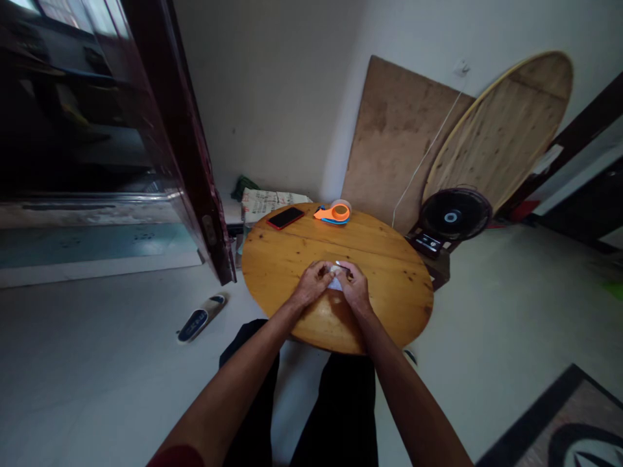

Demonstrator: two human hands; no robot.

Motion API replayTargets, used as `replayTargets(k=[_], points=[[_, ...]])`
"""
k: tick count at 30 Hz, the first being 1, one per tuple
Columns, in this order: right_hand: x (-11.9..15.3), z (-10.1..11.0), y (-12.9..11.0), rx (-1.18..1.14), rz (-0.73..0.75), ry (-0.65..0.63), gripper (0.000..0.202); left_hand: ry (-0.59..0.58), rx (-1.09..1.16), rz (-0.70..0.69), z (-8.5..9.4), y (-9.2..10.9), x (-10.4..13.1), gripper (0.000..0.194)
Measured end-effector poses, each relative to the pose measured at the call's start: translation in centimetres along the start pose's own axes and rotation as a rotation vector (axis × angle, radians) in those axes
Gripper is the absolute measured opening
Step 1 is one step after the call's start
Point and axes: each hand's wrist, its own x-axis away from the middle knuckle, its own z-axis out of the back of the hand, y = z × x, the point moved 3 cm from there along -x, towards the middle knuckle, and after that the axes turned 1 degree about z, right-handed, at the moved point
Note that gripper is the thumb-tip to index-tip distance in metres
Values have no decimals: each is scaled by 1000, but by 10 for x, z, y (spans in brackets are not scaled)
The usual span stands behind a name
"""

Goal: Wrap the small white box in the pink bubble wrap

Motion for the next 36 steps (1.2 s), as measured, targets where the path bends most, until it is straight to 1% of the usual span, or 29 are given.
replayTargets(k=[7,12,17,23,32,36], points=[[1,0,-4,29,58,5,29,10,11,16,0,-4,0,20],[1,1,-8,59,82,1,26,0,38,14,-1,-1,-1,22],[2,2,-11,118,112,-12,25,-1,12,12,-1,-3,-1,23],[2,2,-7,102,161,36,21,3,14,3,-1,-4,-2,24],[2,2,-10,168,189,44,20,2,25,5,-1,-5,-1,23],[2,4,-8,159,182,108,25,8,25,9,-1,-7,-1,22]])
